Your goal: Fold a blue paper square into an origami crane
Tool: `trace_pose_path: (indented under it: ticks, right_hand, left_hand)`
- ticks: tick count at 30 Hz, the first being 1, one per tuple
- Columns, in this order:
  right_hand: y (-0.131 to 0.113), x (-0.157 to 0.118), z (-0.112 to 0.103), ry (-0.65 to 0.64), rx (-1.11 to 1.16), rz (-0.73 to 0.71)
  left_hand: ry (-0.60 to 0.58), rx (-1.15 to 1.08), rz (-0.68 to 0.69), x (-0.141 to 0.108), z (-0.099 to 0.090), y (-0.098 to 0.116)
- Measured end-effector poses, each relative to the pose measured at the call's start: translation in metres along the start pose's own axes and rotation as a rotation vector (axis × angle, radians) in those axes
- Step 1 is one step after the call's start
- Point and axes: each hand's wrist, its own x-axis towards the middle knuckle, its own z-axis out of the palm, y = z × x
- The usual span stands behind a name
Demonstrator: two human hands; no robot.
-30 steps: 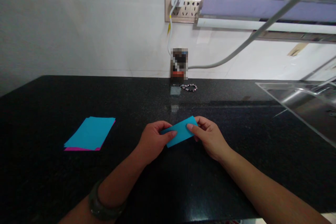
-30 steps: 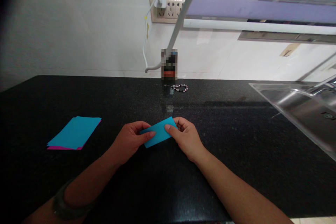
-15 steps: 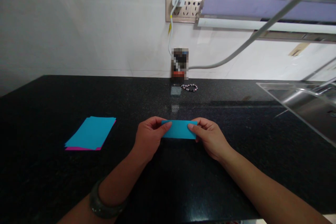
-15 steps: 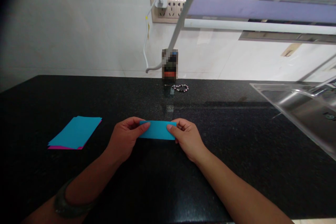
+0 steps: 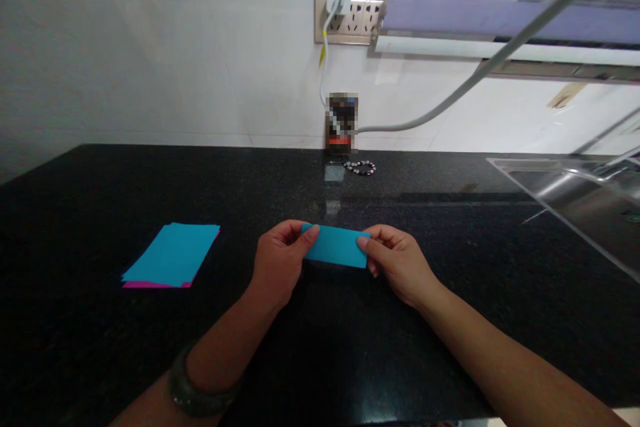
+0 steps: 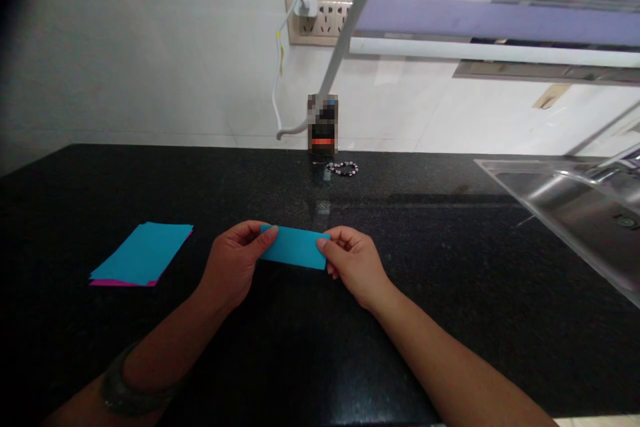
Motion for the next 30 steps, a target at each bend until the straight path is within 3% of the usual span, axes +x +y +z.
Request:
trace_pose_path:
  ticks: [5, 8, 11, 13, 16, 19, 21, 26, 30]
  right_hand:
    - [0.002, -0.002, 0.006, 0.001, 0.142, 0.058]
    - [0.002, -0.004, 0.010, -0.020, 0.168, 0.092]
    - [0.002, -0.006, 0.008, -0.098, 0.099, 0.051]
    - [0.000, -0.006, 0.005, -0.109, 0.009, -0.058]
    - [-0.003, -0.006, -0.003, -0.071, -0.260, -0.374]
    - [-0.004, -0.006, -0.009, -0.172, -0.568, -0.676]
    - [-0.003, -0.006, -0.011, -0.243, -0.660, -0.776]
    - [-0.006, -0.009, -0.007, -0.340, -0.715, -0.769]
    - [-0.009, -0.010, -0.001, -0.252, -0.681, -0.655]
  left_hand:
    - [-0.087, -0.291, -0.116, -0.002, 0.006, 0.002]
    - [-0.148, -0.290, -0.198, -0.004, 0.009, 0.002]
    - [-0.132, -0.269, -0.240, -0.004, 0.008, 0.001]
    - [-0.135, -0.260, -0.281, -0.003, 0.007, 0.002]
    - [-0.226, -0.248, -0.341, -0.003, 0.005, 0.003]
    - [-0.373, -0.222, -0.392, -0.004, 0.004, 0.004]
    - [-0.430, -0.203, -0.405, -0.005, 0.004, 0.004]
    - [-0.393, -0.186, -0.350, -0.005, 0.004, 0.000]
    - [-0.402, -0.167, -0.299, -0.006, 0.006, -0.002]
